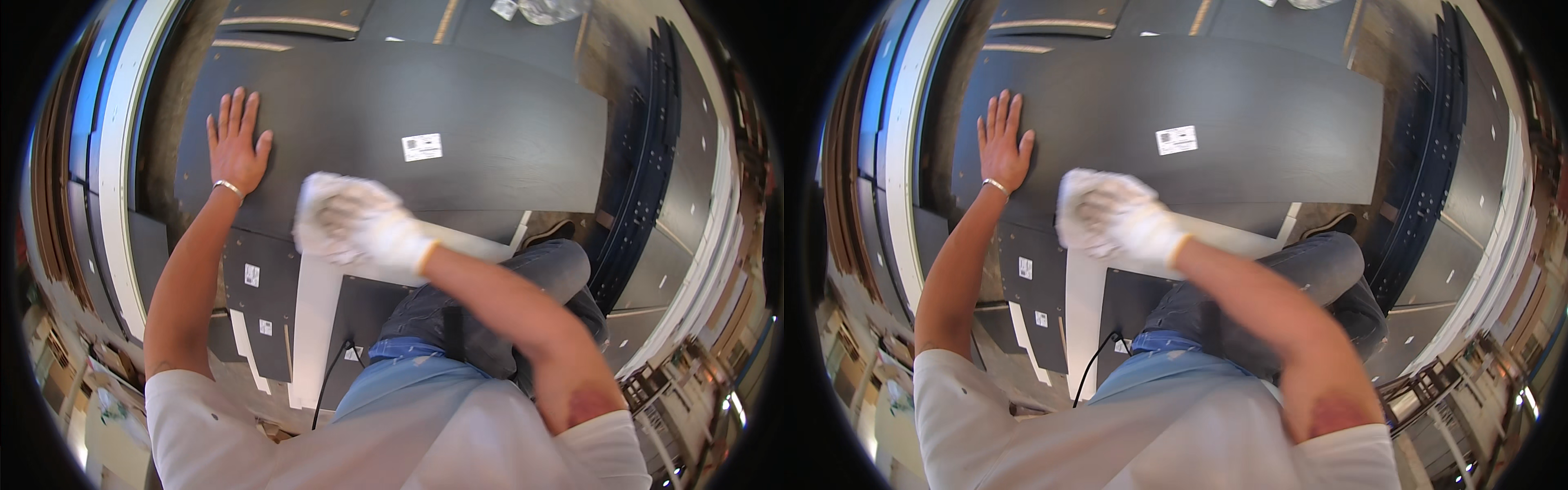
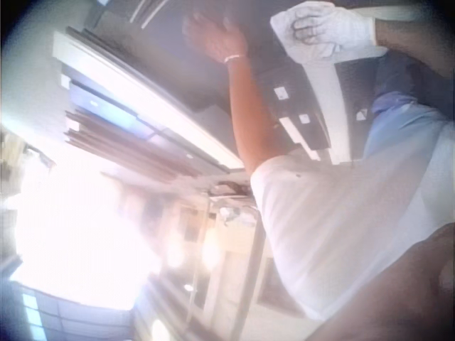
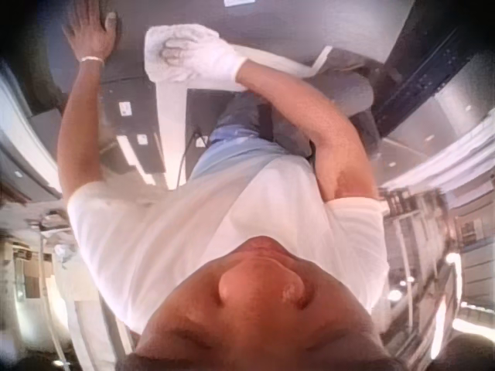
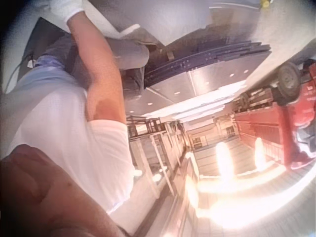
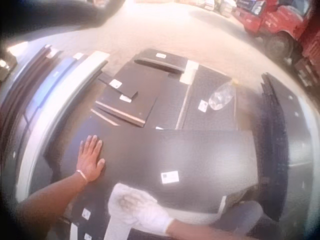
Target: The person kneels on the floor and wipes dark rectangular panels with a white cloth. They pour liquid from a plastic bottle onto the cloth and continue wiping the panel surfaces. The person also uses a small red tool to scrape or mark the panel edges and places the cleaned panels into a stack.
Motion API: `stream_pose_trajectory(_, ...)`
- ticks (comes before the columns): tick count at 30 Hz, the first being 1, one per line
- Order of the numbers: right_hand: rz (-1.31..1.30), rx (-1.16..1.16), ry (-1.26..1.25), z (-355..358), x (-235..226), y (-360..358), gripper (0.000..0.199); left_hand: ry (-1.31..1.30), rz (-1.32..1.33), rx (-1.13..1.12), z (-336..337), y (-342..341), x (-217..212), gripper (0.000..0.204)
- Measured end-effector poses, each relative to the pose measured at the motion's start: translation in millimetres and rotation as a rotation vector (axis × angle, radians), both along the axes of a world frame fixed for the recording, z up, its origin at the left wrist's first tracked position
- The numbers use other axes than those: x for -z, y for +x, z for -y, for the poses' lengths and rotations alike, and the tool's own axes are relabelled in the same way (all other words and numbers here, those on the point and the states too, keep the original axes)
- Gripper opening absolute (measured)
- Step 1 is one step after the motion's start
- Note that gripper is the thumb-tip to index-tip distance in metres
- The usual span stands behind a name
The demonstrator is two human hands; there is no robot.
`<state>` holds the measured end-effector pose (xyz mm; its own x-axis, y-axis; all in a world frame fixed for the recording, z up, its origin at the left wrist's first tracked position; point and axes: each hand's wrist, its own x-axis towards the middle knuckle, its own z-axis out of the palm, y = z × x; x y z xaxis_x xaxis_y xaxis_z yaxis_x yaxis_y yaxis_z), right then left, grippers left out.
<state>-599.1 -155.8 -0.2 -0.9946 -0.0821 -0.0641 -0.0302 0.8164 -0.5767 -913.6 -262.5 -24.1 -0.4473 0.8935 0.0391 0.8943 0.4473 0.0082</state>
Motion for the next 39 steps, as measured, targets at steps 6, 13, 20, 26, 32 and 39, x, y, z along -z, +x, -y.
stream_pose_trajectory(6, -0.121, -0.072, 0.150, -87, -6, 107, 0.047, -0.005, -0.054, 0.010, 1, -3, 8, 0.070)
stream_pose_trajectory(13, 0.448, 0.079, 0.379, -211, -68, 288, 0.044, -0.023, -0.124, 0.042, 1, -4, 14, 0.071)
stream_pose_trajectory(20, 0.346, 0.319, 0.312, -195, -34, 306, 0.045, -0.063, -0.072, -0.138, -17, 22, 20, 0.075)
stream_pose_trajectory(26, 0.404, 0.658, 0.168, -232, -37, 336, 0.041, 0.006, 0.019, -0.209, -49, 82, 15, 0.072)
stream_pose_trajectory(32, 0.521, 1.363, -0.308, -227, -38, 323, 0.049, 0.072, 0.104, -0.220, -91, 135, 7, 0.070)
stream_pose_trajectory(39, 0.473, 0.289, 0.269, -154, -51, 207, 0.058, 0.118, 0.212, -0.234, -102, 196, -3, 0.072)
